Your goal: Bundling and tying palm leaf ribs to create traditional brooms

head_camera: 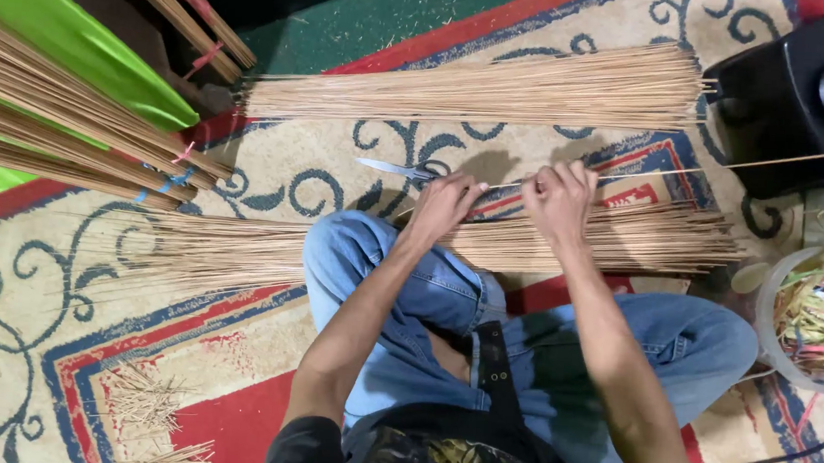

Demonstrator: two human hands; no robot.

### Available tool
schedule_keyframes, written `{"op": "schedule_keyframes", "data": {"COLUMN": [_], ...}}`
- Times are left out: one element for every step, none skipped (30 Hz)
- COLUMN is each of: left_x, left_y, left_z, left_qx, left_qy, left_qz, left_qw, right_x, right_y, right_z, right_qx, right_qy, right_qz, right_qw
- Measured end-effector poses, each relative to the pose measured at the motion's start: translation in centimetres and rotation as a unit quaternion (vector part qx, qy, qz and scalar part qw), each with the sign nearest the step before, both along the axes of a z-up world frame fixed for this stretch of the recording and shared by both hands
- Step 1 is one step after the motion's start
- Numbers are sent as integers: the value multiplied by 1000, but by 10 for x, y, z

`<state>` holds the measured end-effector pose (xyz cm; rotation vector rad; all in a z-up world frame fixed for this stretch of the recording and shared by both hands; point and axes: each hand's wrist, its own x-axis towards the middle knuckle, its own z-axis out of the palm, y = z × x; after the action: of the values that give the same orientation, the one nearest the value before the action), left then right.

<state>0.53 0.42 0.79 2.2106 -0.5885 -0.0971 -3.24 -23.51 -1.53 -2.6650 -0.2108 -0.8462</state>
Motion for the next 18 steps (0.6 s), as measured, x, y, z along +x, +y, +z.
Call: {"op": "schedule_keyframes", "data": {"left_x": [2,5,15,25,34,32,31,30,30,30,29,34,37,40,47,53,60,60], "left_y": [9,18,21,25,29,23,18,13,2,-9,-20,-14,-7,0,13,27,41,33], "left_z": [12,25,12,-1,-13,-5,2,10,-6,-23,-40,-37,-33,-29,-30,-30,-29,-33], "left_qx": [-3,-6,-7,1,11,11,21,30,29,28,26,24,20,15,14,32,49,48], "left_qy": [7,13,18,25,31,37,28,19,24,8,-7,-1,27,55,59,42,22,26], "left_qz": [-12,-25,-21,-12,-4,-2,-10,-17,-19,-40,-59,-59,-63,-67,-66,-38,-8,-6], "left_qw": [1000,1000,1000,1000,999,999,999,999,999,999,998,998,997,996,996,998,999,998], "right_x": [2,4,0,-4,-9,-5,-2,2,4,6,9,12,13,14,13,12,13,18], "right_y": [-22,-44,-55,-67,-78,-69,-60,-52,-29,-7,16,13,12,11,-7,-24,-42,-32], "right_z": [-11,-22,-19,-16,-13,-16,-20,-25,-27,-30,-34,-41,-48,-54,-59,-63,-66,-62], "right_qx": [-8,-16,-18,-8,2,2,15,29,27,26,25,24,17,9,9,20,30,29], "right_qy": [3,5,10,12,14,20,48,77,81,96,112,118,117,116,120,112,102,105], "right_qz": [-22,-43,-40,-60,-81,-79,-60,-40,-42,-25,-6,-6,-11,-16,-16,-46,-75,-73], "right_qw": [1000,999,999,998,997,997,997,996,995,995,993,993,993,993,993,992,991,991]}}
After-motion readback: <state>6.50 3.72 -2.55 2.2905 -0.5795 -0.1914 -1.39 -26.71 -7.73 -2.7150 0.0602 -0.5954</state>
